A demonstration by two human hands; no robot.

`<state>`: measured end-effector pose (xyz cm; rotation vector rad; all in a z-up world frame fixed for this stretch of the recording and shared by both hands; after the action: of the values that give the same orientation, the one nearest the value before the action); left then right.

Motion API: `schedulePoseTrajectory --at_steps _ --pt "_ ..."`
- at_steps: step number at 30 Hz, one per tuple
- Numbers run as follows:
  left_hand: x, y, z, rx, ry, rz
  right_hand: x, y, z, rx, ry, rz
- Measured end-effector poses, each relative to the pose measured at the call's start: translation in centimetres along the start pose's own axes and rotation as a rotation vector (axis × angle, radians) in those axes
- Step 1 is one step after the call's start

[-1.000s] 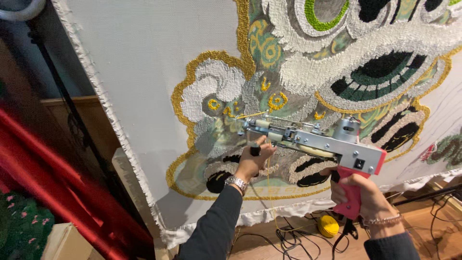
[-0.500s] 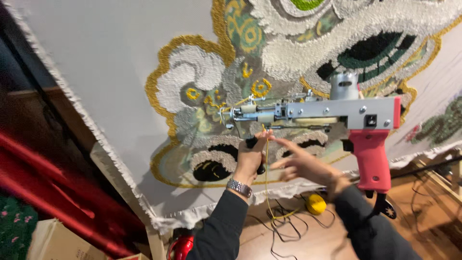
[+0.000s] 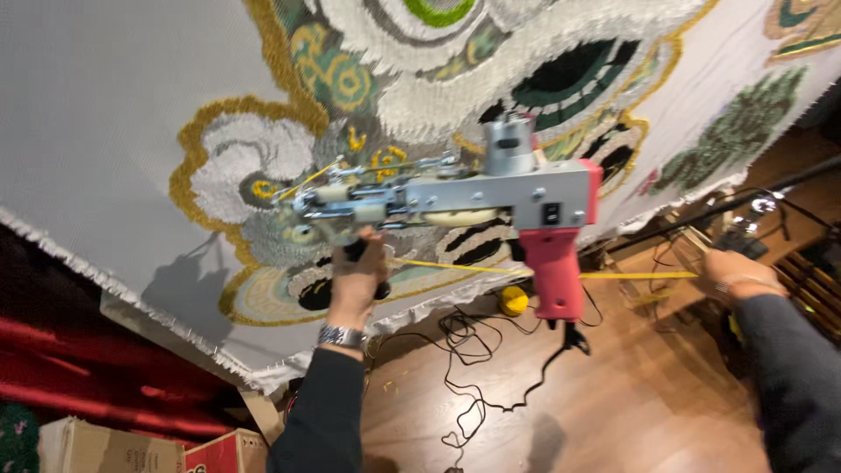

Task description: The person uses a pink tufting gun to apply yellow yarn into a stretched canvas, following a pre-drawn design of a stylized face. The person holds the gun with the right hand and guides the yarn with the left hand, repeatedly pressing the trigger to insert loops into the fabric.

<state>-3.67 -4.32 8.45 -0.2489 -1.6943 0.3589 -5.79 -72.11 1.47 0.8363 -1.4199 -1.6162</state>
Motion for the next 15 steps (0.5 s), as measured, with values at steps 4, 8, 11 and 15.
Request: schedulePoseTrajectory --at_steps 4,8,11,15 --pt "3.1 0.0 0.7 -0.088 -0.106 0.011 10.6 2.6 6.6 0.021 -0.257 0.082" --pt "5.3 0.2 0.5 -0.108 -0.140 -0.001 12.3 7.4 8.7 -0.010 -0.308 0.032" --pt "6.8 0.7 0.2 -0.081 -0.135 -0.011 12.2 11.8 8.7 0.003 -0.301 -0.010" --pt "7.7 1.1 0.0 0.012 -0.075 -0.060 12.8 17.0 9.5 0.054 -0.258 -0.098"
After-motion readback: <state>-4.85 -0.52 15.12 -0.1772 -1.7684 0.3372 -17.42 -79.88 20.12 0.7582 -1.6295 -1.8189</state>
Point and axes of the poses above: each hand's wrist, its own z-axis away from the middle knuckle, its own y-axis out of the back of the hand, x = y × z, the point moved 6 cm from there along -z, towards the middle knuckle, and after that the axes turned 9 degrees about -z, right-handed, at the moved point
